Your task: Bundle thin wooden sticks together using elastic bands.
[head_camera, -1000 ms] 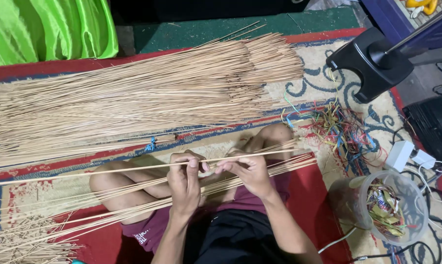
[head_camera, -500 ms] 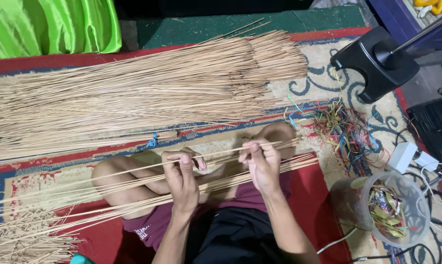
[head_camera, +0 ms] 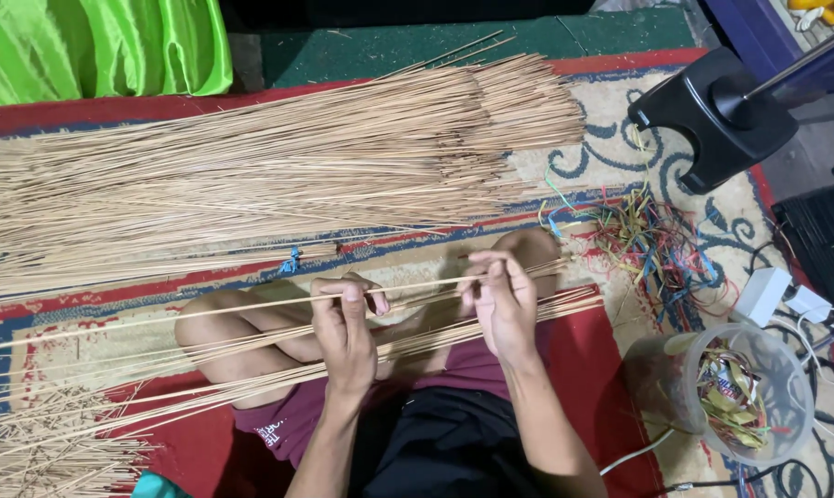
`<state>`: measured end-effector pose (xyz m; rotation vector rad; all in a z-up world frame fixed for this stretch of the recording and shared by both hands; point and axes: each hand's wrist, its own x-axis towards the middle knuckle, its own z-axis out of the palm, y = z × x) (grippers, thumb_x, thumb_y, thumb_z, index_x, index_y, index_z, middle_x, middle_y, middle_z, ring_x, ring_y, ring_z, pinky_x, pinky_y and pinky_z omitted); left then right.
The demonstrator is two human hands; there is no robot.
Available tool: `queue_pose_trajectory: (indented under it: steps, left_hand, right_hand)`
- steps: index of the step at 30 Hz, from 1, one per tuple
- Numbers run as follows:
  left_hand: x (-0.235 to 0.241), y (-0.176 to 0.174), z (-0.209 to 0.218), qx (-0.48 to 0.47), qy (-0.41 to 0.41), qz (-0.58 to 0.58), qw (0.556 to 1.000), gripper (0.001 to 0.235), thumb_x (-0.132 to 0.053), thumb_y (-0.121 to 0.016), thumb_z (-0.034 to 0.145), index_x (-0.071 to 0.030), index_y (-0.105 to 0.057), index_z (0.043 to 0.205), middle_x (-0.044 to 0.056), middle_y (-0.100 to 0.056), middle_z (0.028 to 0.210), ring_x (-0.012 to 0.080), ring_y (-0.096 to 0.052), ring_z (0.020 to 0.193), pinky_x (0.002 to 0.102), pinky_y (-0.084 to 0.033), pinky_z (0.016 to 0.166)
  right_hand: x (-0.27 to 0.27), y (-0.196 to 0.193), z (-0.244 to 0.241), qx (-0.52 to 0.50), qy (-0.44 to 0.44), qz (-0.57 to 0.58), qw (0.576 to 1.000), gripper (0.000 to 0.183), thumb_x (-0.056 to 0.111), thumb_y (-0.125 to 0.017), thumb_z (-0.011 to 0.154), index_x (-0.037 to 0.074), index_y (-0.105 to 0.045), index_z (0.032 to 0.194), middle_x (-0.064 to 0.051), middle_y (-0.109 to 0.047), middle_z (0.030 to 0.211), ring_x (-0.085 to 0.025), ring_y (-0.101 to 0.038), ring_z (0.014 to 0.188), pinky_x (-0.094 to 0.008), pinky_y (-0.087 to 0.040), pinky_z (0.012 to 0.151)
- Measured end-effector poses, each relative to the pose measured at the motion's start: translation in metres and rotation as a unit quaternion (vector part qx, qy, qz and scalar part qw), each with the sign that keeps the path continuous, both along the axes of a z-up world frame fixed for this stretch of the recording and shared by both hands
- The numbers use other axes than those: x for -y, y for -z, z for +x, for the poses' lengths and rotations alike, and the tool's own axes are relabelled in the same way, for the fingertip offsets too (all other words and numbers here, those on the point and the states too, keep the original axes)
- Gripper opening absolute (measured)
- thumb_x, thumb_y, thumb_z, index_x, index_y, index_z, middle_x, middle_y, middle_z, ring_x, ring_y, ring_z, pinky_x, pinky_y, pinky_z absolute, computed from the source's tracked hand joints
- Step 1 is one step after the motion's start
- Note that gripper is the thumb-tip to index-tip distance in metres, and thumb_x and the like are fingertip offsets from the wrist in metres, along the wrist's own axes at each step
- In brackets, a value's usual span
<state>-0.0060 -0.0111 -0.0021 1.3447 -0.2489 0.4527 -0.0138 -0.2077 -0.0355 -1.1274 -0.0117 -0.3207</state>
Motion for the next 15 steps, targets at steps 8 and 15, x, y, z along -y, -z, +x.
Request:
queue_pose_trajectory:
  steps: [8,15]
  left_hand:
    - [-0.002,0.003,0.001,0.023,-0.027,-0.018,0.999,0.023,-0.013,-0.038,0.112,-0.002,-0.053,0.099,0.008,-0.059,0.064,0.016,-0.058,0.059,0.029,-0.049,0.065]
    - [-0.003,-0.001,0.002,0.032,-0.028,-0.04,0.998,0.023,-0.013,-0.037,0.112,-0.002,-0.052,0.098,0.009,-0.059,0.067,0.0168,-0.06,0.059,0.029,-0.05,0.064]
  right_hand:
    - [-0.001,-0.002,-0.002,0.051,-0.061,-0.032,0.996,0.042,0.027,-0.048,0.109,-0.012,-0.06,0.119,-0.025,-0.067,0.071,-0.023,-0.065,0.06,-0.026,-0.052,0.052]
    - [-0.004,-0.035,-0.006,0.04,-0.102,-0.161,0.981,0.066,0.039,-0.035,0.114,0.002,-0.074,0.077,-0.01,-0.073,0.065,-0.012,-0.064,0.062,-0.022,-0.048,0.063]
